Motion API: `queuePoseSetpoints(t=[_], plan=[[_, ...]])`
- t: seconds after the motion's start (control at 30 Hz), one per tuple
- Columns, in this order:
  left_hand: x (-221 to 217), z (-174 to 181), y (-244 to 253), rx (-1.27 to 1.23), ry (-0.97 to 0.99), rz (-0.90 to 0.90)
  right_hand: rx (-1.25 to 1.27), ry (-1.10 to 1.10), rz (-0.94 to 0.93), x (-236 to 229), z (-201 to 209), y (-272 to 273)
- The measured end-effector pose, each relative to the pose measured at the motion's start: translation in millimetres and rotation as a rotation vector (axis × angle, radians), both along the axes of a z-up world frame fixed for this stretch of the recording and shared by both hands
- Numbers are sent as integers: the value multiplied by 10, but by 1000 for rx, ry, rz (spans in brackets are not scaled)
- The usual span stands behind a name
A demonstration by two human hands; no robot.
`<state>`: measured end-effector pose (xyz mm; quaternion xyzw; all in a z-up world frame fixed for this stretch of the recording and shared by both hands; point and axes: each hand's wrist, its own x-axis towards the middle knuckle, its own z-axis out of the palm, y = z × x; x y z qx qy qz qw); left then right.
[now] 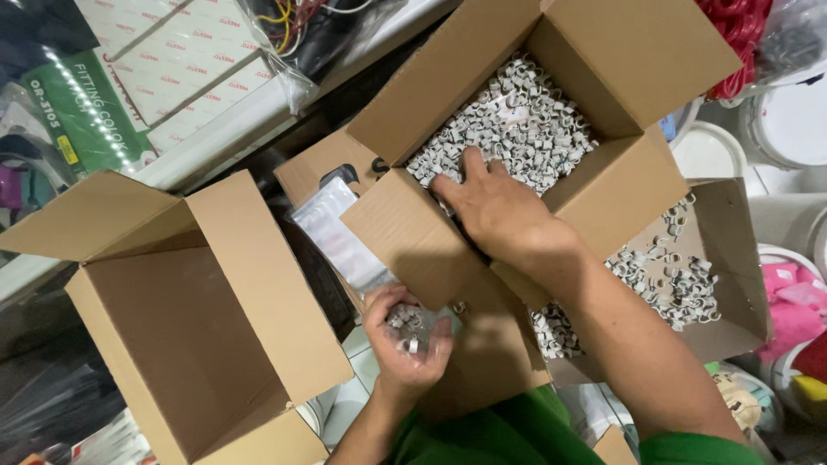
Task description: The person picks up cable clips by hand from a cardboard box and places them into small plastic bags, then places the filled bags into a separate cardboard box.
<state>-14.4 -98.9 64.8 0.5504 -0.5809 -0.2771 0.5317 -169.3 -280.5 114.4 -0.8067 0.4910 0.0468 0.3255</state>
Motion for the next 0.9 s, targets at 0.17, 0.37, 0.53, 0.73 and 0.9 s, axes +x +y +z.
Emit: queuePoseSetpoints(t=[0.17,0.37,0.53,0.73,0.9], plan=[[5,10,10,36,1,-6,34,-129,0,-47,39,-22],[2,6,48,11,7,-21,-33,-112,-107,-31,173,-44],[-8,3,131,23,4,-30,-145,-251,-171,-114,236,-42],[-14,22,256,24,31,-33,-325,-453,-132,-272,507,105],[6,-33,440,48,-8,-37,-584,-213,196,-411,760,763]])
